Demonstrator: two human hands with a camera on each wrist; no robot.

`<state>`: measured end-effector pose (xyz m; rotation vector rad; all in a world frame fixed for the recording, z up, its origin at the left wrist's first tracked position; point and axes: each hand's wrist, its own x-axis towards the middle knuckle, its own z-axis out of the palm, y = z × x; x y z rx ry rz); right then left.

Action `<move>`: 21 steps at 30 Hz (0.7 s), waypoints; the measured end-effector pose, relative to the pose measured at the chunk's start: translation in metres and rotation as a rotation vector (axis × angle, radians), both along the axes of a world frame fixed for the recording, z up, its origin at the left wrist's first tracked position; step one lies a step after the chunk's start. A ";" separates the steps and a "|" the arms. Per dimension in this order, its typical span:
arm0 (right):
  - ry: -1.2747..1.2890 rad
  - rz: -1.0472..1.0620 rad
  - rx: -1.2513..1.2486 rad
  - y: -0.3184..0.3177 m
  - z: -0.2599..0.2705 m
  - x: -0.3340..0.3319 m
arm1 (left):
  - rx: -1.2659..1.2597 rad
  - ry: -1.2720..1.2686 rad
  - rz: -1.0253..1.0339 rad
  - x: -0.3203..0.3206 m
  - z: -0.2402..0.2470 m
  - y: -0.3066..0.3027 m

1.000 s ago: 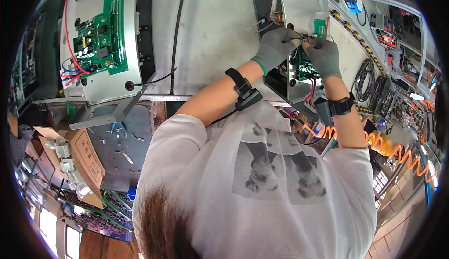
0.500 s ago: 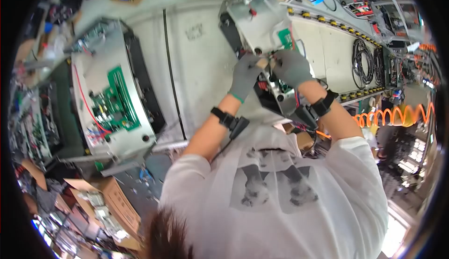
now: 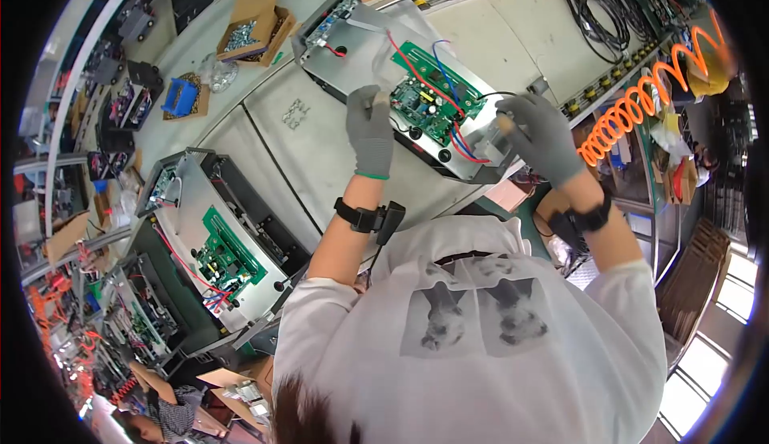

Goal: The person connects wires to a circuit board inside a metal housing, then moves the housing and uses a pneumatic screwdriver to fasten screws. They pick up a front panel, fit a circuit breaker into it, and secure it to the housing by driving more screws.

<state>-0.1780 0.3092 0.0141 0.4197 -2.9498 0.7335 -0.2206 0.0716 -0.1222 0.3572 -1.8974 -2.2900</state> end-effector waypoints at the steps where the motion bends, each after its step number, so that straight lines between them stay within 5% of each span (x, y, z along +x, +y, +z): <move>1: -0.044 0.051 0.011 -0.004 -0.009 -0.016 | -0.020 0.049 -0.002 0.000 0.003 0.012; 4: -0.522 0.112 0.310 -0.038 -0.036 -0.078 | -0.038 0.098 0.015 0.009 0.012 0.036; 8: -0.597 0.000 0.312 -0.071 -0.050 -0.091 | -0.049 0.067 0.081 0.037 0.008 0.033; 12: -0.570 0.006 0.009 -0.070 -0.037 -0.100 | -0.068 -0.036 0.094 0.060 0.000 0.022; 14: -0.557 0.193 -0.545 -0.060 -0.030 -0.102 | -0.010 -0.111 0.077 0.068 0.012 0.020; 17: -0.542 0.413 -0.820 -0.057 0.010 -0.098 | 0.044 -0.060 -0.001 0.070 0.022 0.019; 18: -0.549 0.423 -0.815 -0.057 0.014 -0.091 | 0.047 -0.062 0.012 0.071 0.035 0.021; 21: -0.175 0.487 -0.043 -0.056 0.012 -0.060 | -0.025 0.246 -0.006 0.072 0.066 0.034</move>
